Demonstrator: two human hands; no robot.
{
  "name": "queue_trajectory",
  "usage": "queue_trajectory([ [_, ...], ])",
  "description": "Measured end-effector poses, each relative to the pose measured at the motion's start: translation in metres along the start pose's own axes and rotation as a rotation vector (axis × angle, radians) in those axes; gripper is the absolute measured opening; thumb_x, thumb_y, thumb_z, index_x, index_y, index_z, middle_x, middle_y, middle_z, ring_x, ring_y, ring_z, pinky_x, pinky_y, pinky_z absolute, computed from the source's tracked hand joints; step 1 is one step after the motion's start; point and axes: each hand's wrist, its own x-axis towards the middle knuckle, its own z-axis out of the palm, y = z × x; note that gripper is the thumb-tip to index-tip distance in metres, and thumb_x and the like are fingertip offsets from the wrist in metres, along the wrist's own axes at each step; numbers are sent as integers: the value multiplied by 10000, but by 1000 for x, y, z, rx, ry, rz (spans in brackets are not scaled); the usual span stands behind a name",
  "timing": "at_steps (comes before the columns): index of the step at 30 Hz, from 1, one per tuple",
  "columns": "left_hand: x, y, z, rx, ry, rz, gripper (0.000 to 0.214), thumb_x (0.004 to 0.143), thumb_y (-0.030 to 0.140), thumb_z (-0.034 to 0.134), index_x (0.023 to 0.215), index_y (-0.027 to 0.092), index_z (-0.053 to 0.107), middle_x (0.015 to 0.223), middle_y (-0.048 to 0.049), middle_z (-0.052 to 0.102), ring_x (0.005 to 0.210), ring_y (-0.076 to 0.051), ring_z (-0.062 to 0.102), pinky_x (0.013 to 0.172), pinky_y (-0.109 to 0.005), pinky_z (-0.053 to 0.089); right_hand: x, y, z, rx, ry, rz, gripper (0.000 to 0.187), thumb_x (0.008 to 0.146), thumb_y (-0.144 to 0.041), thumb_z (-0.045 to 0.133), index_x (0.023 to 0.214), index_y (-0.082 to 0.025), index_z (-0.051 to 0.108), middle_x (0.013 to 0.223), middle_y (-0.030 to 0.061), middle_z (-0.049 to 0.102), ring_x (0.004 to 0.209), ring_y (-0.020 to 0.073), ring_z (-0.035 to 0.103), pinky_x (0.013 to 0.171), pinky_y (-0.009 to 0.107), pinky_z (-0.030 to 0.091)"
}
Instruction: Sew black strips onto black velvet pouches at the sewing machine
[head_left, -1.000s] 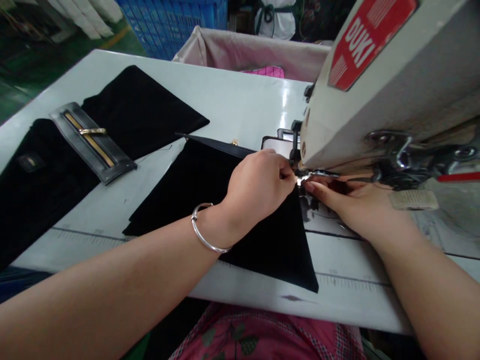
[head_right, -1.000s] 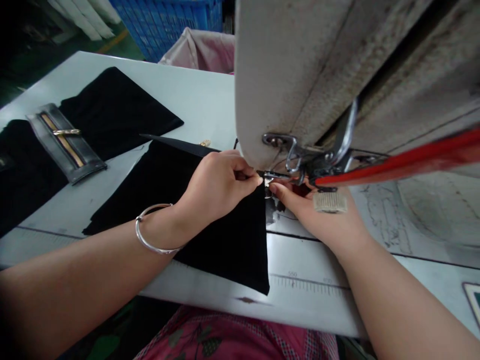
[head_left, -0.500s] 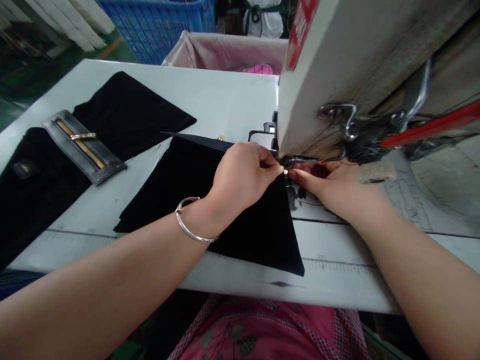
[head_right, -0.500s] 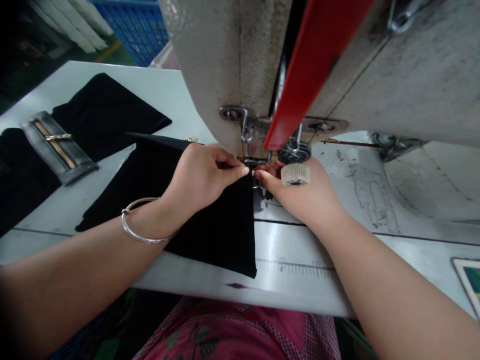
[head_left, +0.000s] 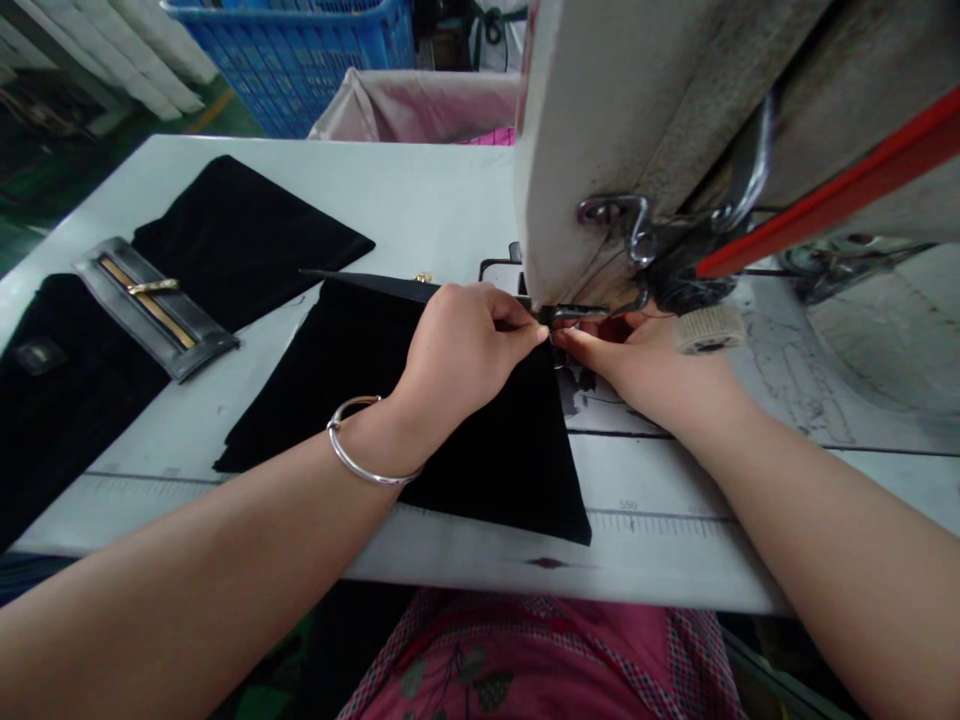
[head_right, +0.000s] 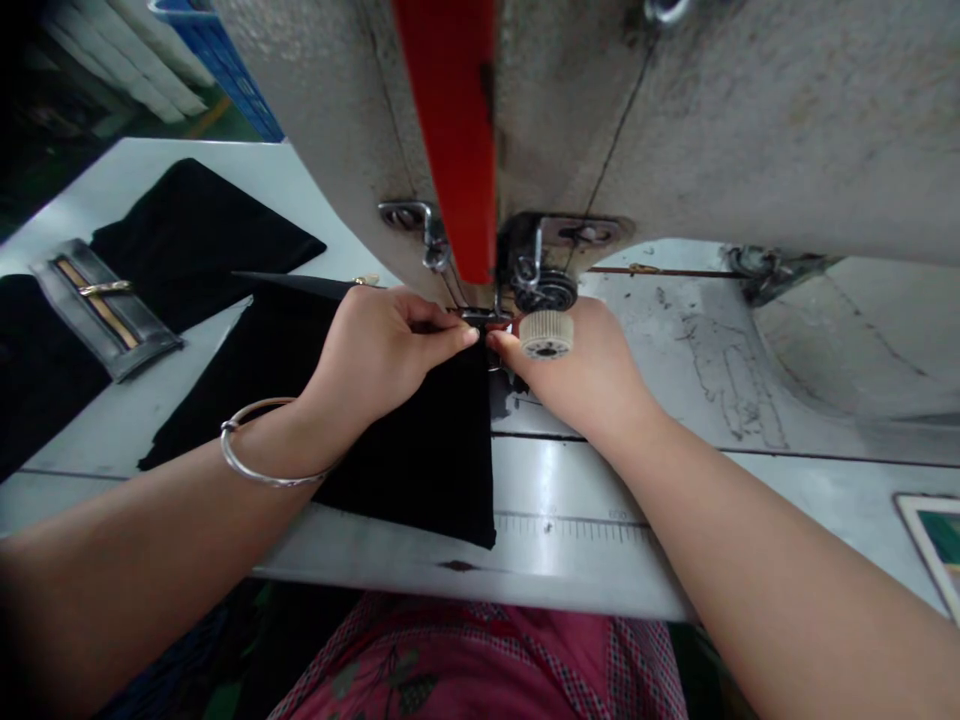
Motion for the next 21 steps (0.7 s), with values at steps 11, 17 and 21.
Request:
queue_trajectory([
  [11,0,0,-1,8,-7,-27,121,782,288,716,770,177,764,673,-7,710,604,-133,613,601,-254,443,2,-1,8,114,2,-27,216,816,-410,612,862,-213,685,778,33,685,731,224,639,620,316,448],
  [17,1,1,-1,21,-22,-28,152,791,307,710,786,164,763,664,-13,701,604,-135,607,596,-249,444,4,-2,9,122,-22,-16,222,821,-402,589,832,-201,682,766,36,679,706,205,627,613,301,435],
  [21,0,0,-1,34,-24,-3,137,795,296,712,799,168,763,715,-15,698,657,-141,619,672,-263,480,5,-4,10,76,-13,-1,223,807,-395,586,722,-200,651,690,31,650,635,194,597,578,304,397],
])
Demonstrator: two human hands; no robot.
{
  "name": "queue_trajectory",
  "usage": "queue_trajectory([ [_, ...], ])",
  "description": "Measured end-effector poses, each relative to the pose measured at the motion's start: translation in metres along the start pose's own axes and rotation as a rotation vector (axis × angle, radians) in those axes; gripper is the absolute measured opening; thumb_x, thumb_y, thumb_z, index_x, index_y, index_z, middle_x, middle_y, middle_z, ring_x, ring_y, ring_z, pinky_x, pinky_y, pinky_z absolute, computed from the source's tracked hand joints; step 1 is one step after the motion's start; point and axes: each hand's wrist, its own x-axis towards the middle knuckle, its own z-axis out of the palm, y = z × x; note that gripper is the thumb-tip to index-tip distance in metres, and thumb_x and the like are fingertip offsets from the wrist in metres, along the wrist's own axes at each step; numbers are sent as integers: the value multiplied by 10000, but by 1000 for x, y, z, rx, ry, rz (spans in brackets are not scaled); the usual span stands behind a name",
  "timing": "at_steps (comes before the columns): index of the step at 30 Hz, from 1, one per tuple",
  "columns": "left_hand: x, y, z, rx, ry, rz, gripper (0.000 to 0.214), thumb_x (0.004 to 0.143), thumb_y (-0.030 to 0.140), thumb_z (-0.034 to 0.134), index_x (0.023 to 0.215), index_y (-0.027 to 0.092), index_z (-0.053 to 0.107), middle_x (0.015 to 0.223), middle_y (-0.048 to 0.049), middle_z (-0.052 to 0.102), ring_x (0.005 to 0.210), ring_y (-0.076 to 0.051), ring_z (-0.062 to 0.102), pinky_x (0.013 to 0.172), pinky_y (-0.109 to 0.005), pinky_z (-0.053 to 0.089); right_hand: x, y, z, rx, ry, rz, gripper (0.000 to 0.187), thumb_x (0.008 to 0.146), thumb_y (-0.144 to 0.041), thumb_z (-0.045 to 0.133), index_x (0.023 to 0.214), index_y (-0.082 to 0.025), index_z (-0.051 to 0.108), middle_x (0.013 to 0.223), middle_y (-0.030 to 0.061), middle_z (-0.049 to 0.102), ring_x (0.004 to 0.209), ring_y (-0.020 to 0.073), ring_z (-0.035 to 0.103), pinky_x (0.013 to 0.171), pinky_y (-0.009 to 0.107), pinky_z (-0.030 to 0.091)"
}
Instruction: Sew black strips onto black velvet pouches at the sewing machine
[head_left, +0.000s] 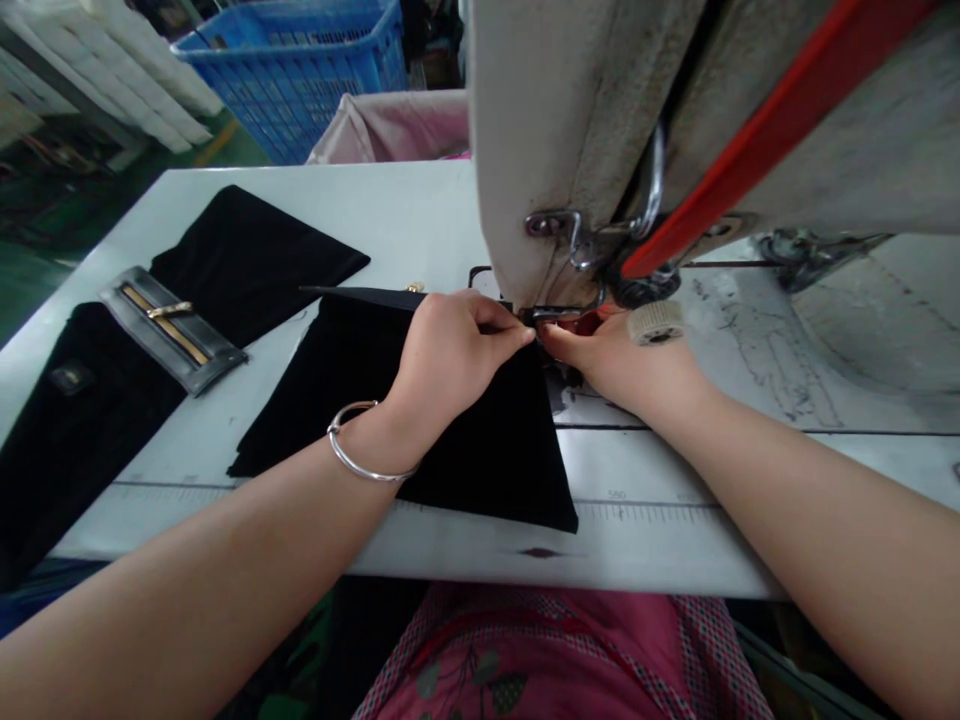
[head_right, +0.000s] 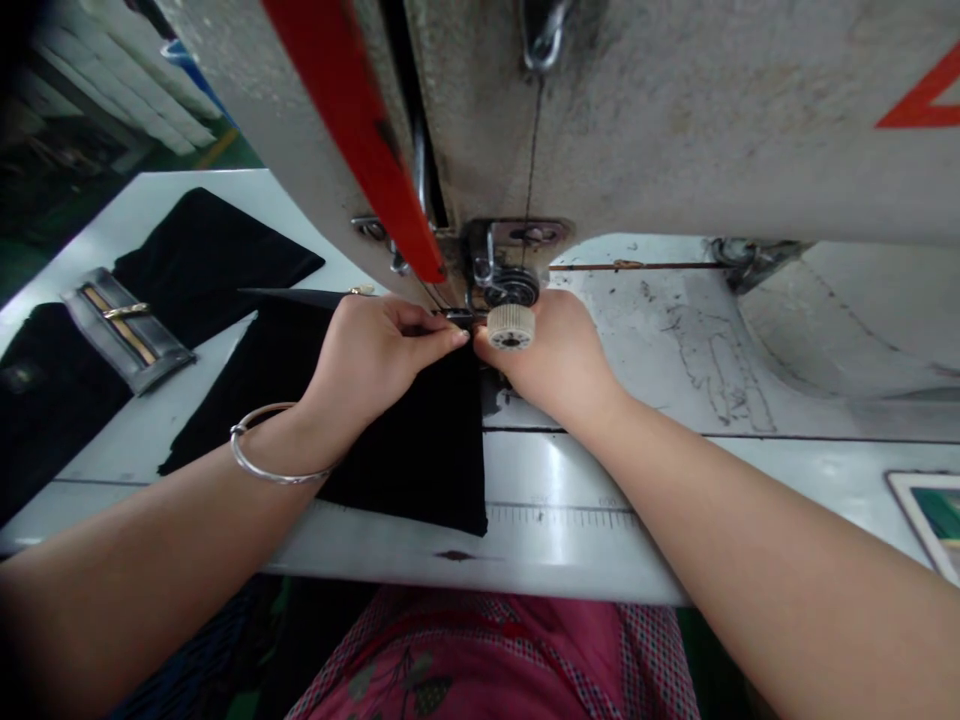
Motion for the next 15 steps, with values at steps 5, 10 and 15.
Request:
queue_trajectory([
  [5,-12,-3,-2,92,92,159,137,776,271,745,896,205,751,968,-44,666,896,-184,624,847,-323,505,-9,-11,-18,11,-6,-6,145,748,-305,608,645,-207,582,622,7,596,574,170,555,527,288,348],
  [10,-24,-2,-1,190,5,432,180,891,231,633,1053,236,711,960,-41,666,940,-178,597,908,-341,484,-45,-38,-61,149,-367,-131,88,675,-135,569,691,-221,571,754,-31,619,735,158,574,679,285,431],
  [15,-24,1,-2,257,-62,514,153,926,234,583,888,205,729,890,-30,676,881,-165,596,886,-329,474,-86,-52,-68,273,-582,-228,205,675,-51,542,760,-237,548,870,-37,635,838,141,590,754,276,485],
])
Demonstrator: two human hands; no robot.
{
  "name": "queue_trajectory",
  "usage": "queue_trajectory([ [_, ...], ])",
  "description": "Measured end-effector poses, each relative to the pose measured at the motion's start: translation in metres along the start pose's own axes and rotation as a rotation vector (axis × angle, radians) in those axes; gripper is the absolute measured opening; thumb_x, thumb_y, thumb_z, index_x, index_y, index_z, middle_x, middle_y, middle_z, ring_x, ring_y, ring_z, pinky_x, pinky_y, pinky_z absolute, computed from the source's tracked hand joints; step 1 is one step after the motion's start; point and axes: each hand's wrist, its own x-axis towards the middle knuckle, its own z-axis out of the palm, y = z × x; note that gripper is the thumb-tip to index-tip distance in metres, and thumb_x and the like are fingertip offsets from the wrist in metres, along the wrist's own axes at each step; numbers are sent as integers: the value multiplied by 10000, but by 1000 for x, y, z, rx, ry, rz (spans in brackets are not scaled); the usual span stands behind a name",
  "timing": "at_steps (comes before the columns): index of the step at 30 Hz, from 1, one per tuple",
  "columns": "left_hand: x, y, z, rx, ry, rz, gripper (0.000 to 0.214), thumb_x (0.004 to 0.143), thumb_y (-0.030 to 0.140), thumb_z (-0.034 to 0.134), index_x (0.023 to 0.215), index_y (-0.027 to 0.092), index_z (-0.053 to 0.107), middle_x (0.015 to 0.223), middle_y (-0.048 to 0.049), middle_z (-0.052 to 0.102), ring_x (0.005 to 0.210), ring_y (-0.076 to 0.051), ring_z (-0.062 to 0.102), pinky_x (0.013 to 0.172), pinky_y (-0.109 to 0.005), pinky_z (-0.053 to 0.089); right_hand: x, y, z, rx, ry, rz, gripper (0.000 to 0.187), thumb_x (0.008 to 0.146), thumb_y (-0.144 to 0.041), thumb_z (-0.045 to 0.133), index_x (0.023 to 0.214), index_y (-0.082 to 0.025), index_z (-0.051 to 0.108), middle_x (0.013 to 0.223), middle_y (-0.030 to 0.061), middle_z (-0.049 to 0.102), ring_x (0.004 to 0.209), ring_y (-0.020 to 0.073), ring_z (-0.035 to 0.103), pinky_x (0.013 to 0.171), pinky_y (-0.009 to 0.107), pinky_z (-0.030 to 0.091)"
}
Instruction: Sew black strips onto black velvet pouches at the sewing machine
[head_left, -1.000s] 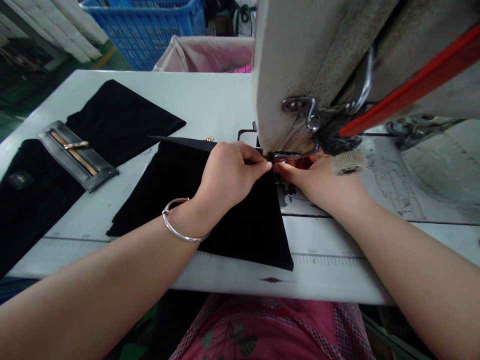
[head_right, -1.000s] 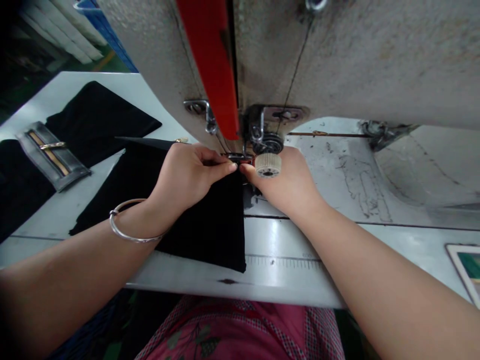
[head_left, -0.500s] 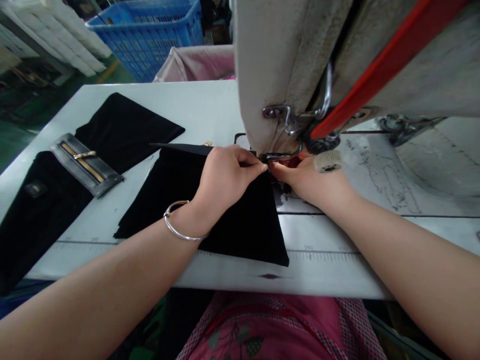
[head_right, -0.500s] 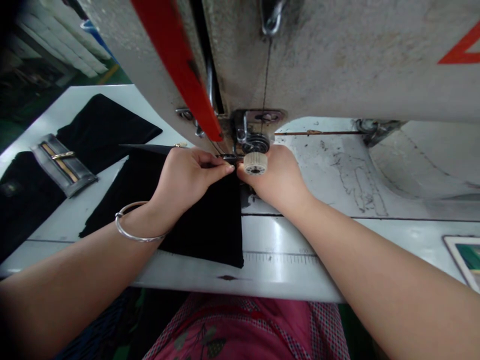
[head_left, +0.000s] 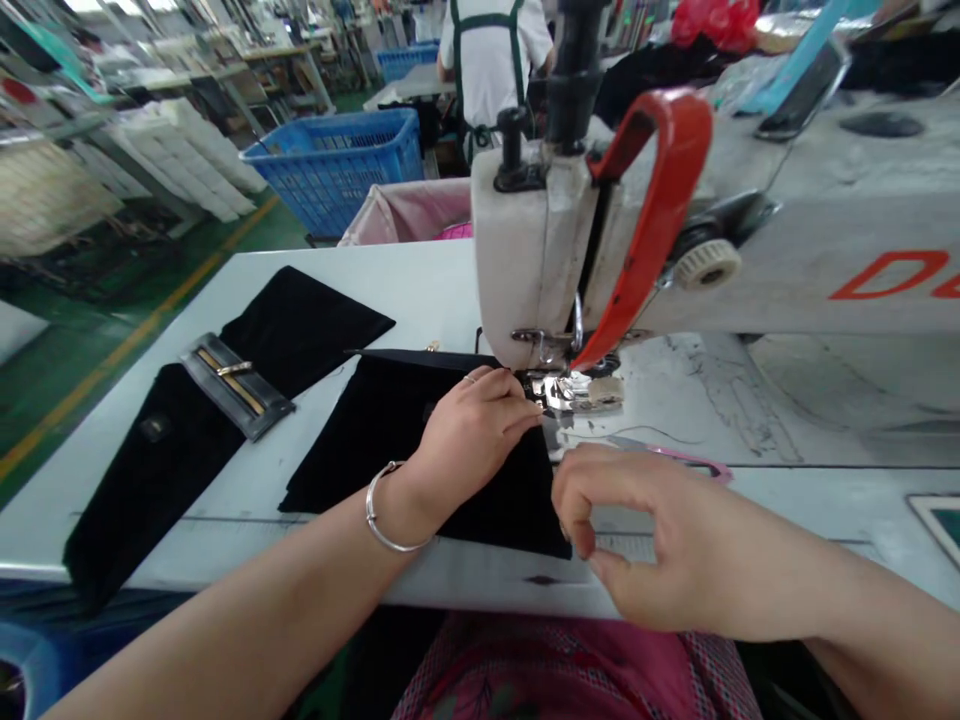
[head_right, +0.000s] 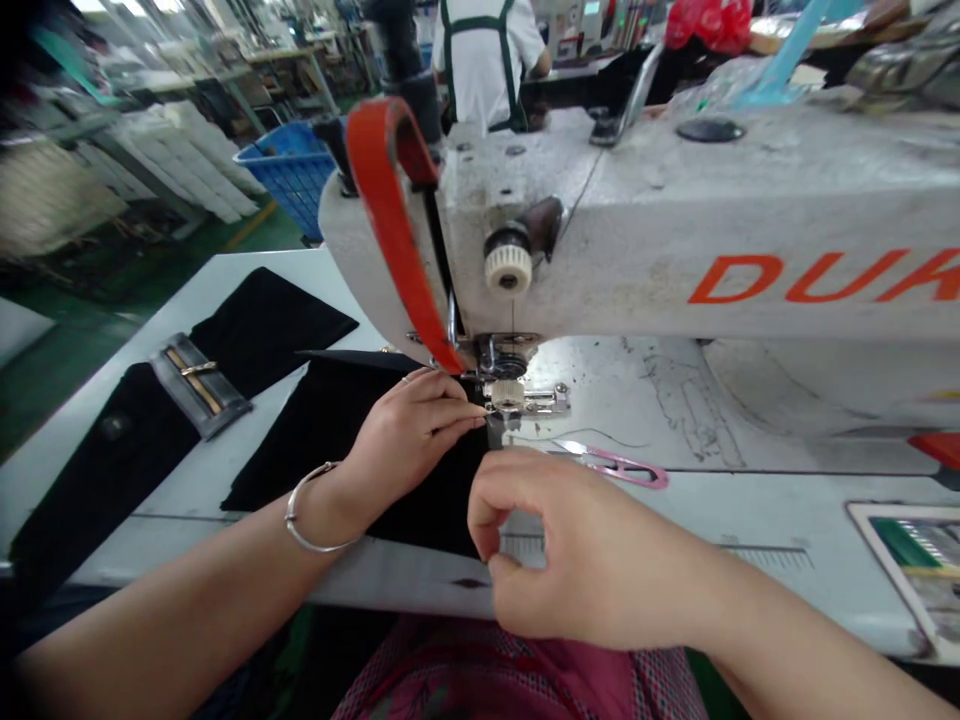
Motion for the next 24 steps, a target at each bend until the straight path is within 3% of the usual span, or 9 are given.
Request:
queue_trajectory([
  [2,1,-1,-1,43,-8,-13,160,927,208,576,869,196,724,922,-33,697,911,-171,608,915,-343,467,-8,5,12,-139,28,-40,244,726,-107,595,919,-256,602,1124,3,633,1047,190,577,900,340,490],
  [4,2,-3,0,55,-14,-42,155,926,177,571,883,194,719,983,-31,713,952,-170,622,944,-344,464,-14,14,23,-310,51,-88,472,745,-226,681,1202,-278,574,1408,47,487,1260,267,468,1035,444,437],
  [6,4,-5,0,32,-18,-71,147,922,158,572,902,193,713,1028,-23,719,985,-164,632,968,-335,465,-16,25,31,-451,56,-126,727,723,-356,746,1385,-265,461,1520,79,356,1340,320,385,1074,506,409],
  [7,4,-5,1,21,-19,-80,140,919,154,576,906,192,710,1037,-20,720,994,-162,635,973,-331,467,-15,30,34,-499,65,-154,751,732,-392,745,1406,-245,445,1521,91,356,1340,325,385,1071,509,418],
  [9,5,-5,1,20,-21,-86,125,909,147,590,906,187,708,1041,-21,720,1002,-164,635,970,-334,475,-9,38,37,-577,114,-227,629,797,-370,688,1370,-199,494,1468,108,436,1301,316,434,1054,501,445],
  [12,4,-4,0,48,-44,-79,119,899,136,600,919,179,708,1051,-32,713,999,-168,631,951,-343,490,1,46,37,-692,200,-312,442,854,-187,559,1294,-146,561,1341,123,565,1163,298,545,969,498,512],
  [18,-5,-3,-1,33,-108,-11,125,919,160,576,927,178,700,1069,-34,693,1007,-177,619,946,-350,488,0,46,43,-715,238,-467,403,871,-93,459,1259,-73,565,1223,139,634,1075,262,584,886,429,545],
  [21,-12,-6,3,-13,-75,-42,133,925,159,565,970,174,689,1093,-31,685,1025,-182,607,958,-361,476,-2,41,33,-612,217,-426,367,856,-118,478,1204,-143,595,1198,84,641,1065,238,572,927,418,504],
  [24,-15,-10,6,-72,-48,-52,130,929,174,564,966,169,688,1103,-37,676,1035,-184,594,967,-374,469,5,43,14,-594,359,-269,296,857,-139,471,1116,-164,611,1130,81,645,1040,240,566,943,438,467],
])
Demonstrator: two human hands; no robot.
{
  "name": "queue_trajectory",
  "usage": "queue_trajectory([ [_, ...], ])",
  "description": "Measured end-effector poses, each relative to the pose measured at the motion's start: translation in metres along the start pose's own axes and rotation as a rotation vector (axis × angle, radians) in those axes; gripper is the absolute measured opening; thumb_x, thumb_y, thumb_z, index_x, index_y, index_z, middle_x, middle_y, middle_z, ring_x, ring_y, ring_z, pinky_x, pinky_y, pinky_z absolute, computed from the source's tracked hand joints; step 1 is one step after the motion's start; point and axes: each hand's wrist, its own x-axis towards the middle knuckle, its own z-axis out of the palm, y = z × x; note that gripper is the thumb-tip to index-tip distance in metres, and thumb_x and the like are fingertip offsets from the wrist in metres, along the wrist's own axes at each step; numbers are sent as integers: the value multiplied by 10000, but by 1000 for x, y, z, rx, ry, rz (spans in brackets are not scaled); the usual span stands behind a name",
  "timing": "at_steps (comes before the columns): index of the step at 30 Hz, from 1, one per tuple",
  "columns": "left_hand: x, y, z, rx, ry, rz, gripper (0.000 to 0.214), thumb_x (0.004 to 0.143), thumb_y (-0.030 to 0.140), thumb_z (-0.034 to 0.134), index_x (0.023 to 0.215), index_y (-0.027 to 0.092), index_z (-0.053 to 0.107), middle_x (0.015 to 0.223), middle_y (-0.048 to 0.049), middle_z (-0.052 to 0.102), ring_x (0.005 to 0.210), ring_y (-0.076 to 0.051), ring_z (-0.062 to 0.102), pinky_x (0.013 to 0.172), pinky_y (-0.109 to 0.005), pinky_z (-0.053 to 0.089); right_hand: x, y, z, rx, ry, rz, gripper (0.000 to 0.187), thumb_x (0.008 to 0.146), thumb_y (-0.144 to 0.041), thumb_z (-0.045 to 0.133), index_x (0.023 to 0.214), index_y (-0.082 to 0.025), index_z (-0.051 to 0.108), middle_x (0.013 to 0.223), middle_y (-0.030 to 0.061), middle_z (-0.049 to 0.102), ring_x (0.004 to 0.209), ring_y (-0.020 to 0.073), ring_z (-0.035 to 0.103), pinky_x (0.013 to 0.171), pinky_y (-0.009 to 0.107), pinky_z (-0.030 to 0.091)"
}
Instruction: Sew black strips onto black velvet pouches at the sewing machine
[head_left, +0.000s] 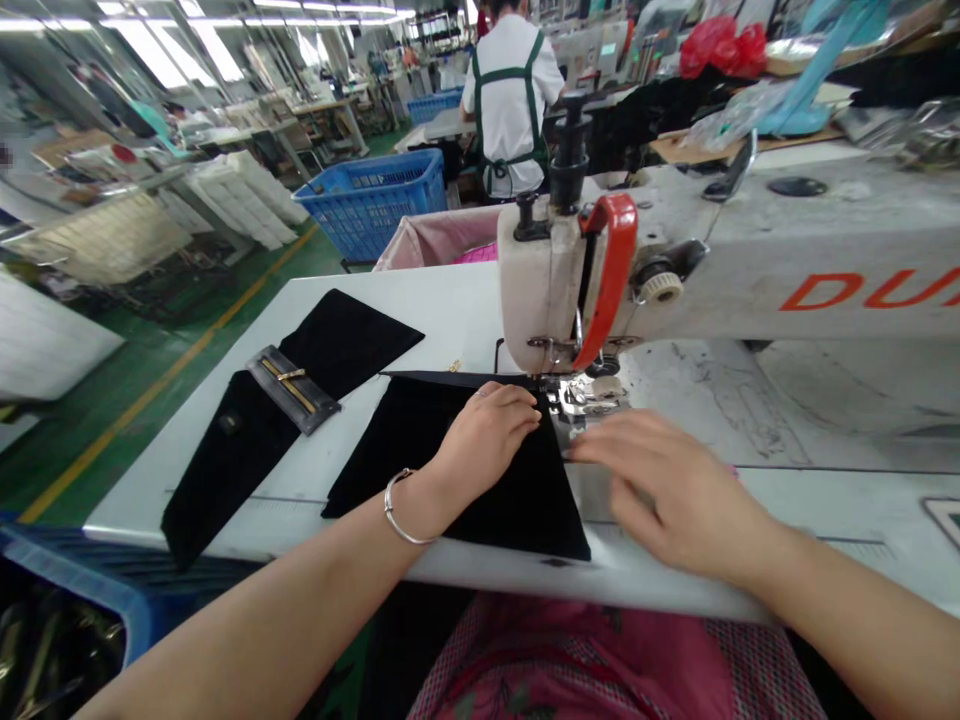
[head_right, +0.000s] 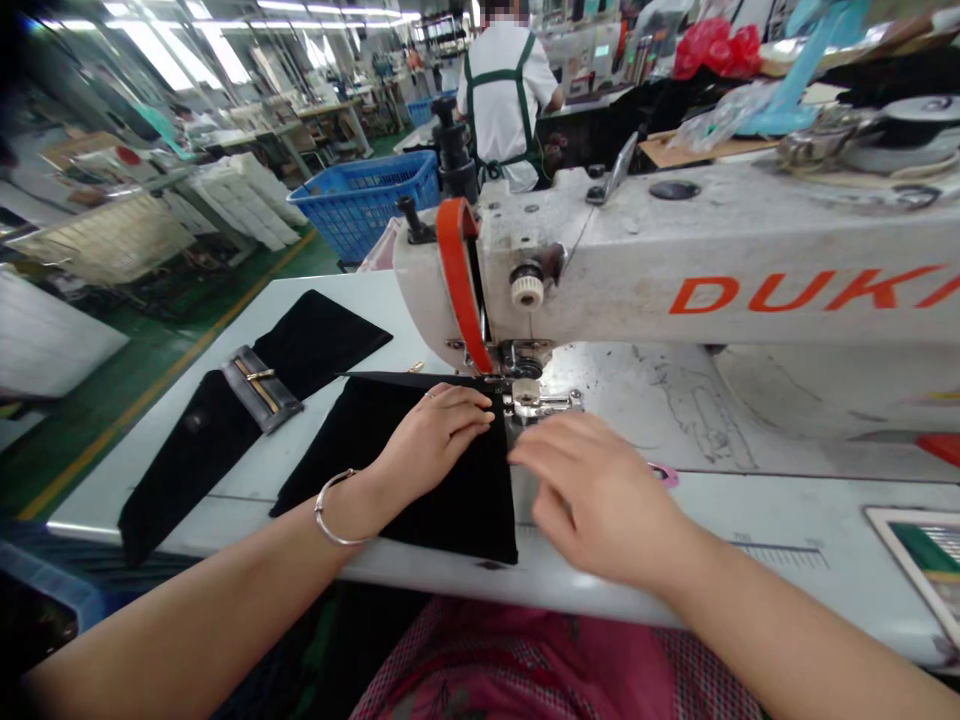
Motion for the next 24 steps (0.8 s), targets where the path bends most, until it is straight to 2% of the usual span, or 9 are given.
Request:
queue_trajectory([
  [2,-1,-3,1,-21,9,13,135,932,184,561,972,168,689,1114,-44,670,1039,-187,586,972,-384,469,10,13,-2,-140,51,136,237,893,-200,475,1080,-140,609,1043,110,650,988,267,576,883,457,480],
  [3,-1,-3,1,-24,12,20,139,933,186,560,978,168,690,1116,-47,667,1042,-190,582,974,-388,471,14,18,-2,-205,37,177,216,914,-252,481,1040,-139,616,980,111,653,948,278,584,852,465,485],
  [6,-1,-3,1,-6,34,32,143,927,181,563,984,169,694,1148,-65,646,1087,-205,569,996,-406,473,23,26,5,-281,-24,174,263,942,-369,476,856,-173,627,776,75,636,823,274,597,794,469,489],
  [7,-1,-3,1,6,40,33,142,926,180,563,979,168,694,1170,-71,635,1110,-210,563,1007,-413,473,24,26,9,-266,-20,141,261,943,-367,476,848,-178,630,781,73,641,831,272,602,799,466,490],
  [9,-2,-1,1,37,26,38,147,932,173,548,978,164,687,1199,-78,624,1136,-213,563,1024,-420,475,23,24,15,-180,-9,29,205,933,-303,485,974,-177,642,957,92,669,949,266,607,854,452,491],
  [12,-6,2,0,89,-50,74,170,945,145,514,1032,146,661,1208,-76,632,1149,-199,576,1037,-400,484,18,21,23,-10,-30,-97,314,906,-185,492,1205,-189,585,1244,87,609,1155,225,549,987,413,455],
  [16,-10,5,0,152,-63,102,213,949,117,483,1109,137,621,1316,-96,577,1223,-197,547,1062,-379,477,15,19,26,48,-25,-78,324,878,-155,511,1187,-185,600,1229,78,625,1159,219,551,1006,422,449],
  [24,-8,4,0,183,-38,133,219,948,115,475,1094,132,638,1197,-76,666,1138,-185,611,1022,-354,509,20,23,30,86,-28,-62,339,846,-116,521,1169,-174,605,1228,75,625,1128,216,563,947,418,453],
])
